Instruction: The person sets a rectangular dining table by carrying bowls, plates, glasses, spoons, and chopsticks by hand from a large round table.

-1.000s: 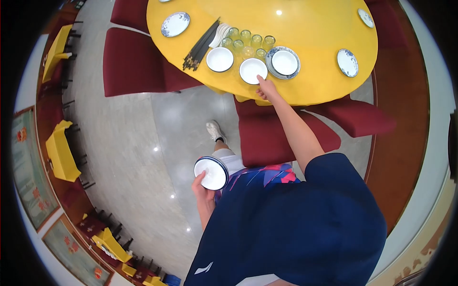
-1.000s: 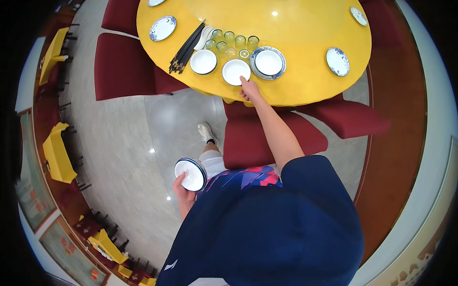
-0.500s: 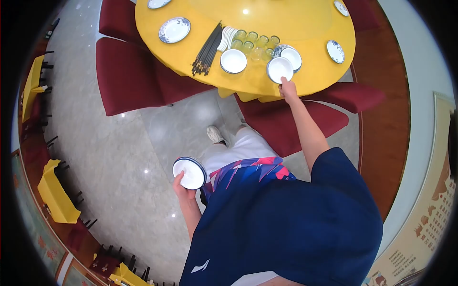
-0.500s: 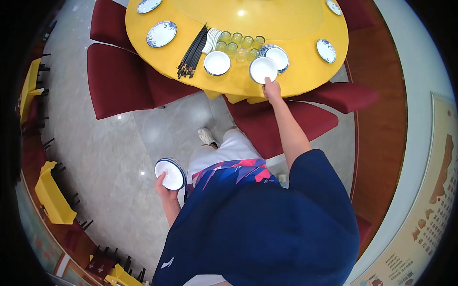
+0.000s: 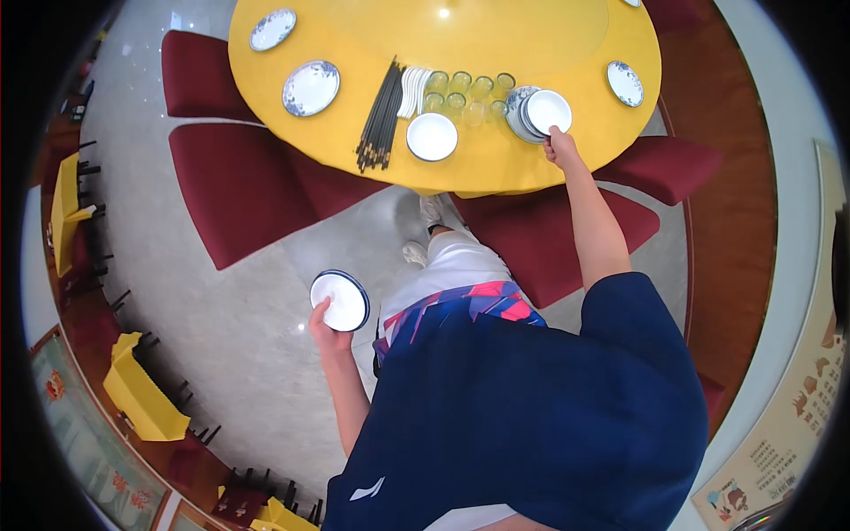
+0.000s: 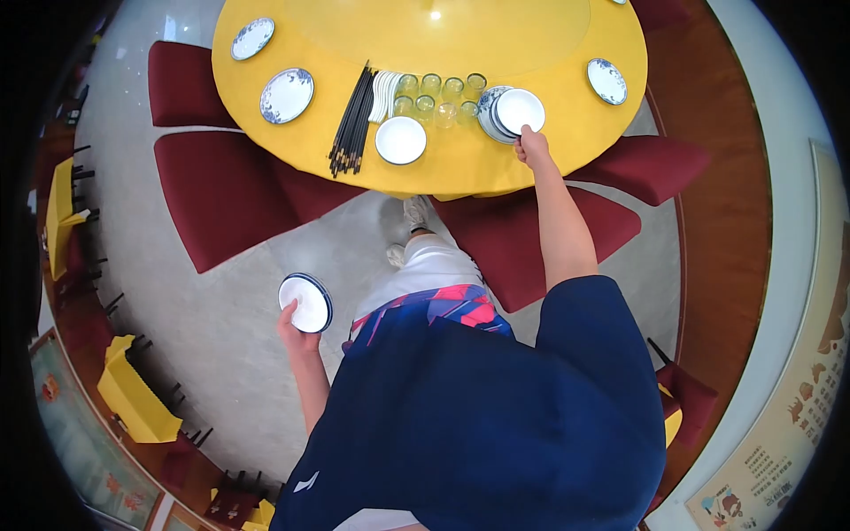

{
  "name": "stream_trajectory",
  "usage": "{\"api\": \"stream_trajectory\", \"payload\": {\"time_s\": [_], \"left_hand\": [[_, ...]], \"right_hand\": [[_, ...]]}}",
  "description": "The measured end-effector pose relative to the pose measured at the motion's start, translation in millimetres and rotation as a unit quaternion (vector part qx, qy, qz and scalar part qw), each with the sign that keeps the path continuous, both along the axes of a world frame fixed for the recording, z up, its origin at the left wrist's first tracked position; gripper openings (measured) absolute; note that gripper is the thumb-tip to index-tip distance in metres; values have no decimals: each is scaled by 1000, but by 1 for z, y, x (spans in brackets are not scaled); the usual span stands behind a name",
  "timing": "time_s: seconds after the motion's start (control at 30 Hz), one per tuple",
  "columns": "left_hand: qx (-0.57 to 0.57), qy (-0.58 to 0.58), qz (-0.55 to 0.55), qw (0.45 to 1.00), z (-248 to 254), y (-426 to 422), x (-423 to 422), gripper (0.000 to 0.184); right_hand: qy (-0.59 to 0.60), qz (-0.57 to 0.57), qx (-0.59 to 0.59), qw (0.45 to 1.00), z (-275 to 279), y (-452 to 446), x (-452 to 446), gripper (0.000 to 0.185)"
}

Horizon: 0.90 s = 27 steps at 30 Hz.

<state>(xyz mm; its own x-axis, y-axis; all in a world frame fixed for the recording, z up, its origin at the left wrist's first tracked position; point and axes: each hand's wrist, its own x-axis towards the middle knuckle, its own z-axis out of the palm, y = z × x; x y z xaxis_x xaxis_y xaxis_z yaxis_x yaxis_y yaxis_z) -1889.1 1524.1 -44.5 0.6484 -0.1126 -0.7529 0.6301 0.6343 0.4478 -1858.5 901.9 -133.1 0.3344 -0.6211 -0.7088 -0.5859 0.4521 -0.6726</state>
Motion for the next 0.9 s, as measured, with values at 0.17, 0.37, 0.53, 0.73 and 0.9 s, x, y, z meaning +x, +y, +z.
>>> {"api": "stream_trajectory", "payload": {"time_s": [0.17,0.37,0.53,0.73,0.9], "left_hand": [[24,12,-29,999,12,-35,35,50],[41,11,-70,997,24,-73,74,47],[35,10,-79,996,32,-92,94,43],[21,3,-126,992,32,-106,115,45],[-15,-11,-151,988,35,-99,123,54]], "right_hand": [[74,87,-16,993,24,-5,1,32],[148,144,-23,978,21,-8,3,38],[-65,-22,-19,997,4,8,6,43],[-160,-80,56,982,6,15,11,49],[-207,-112,65,970,-14,18,11,50]]}}
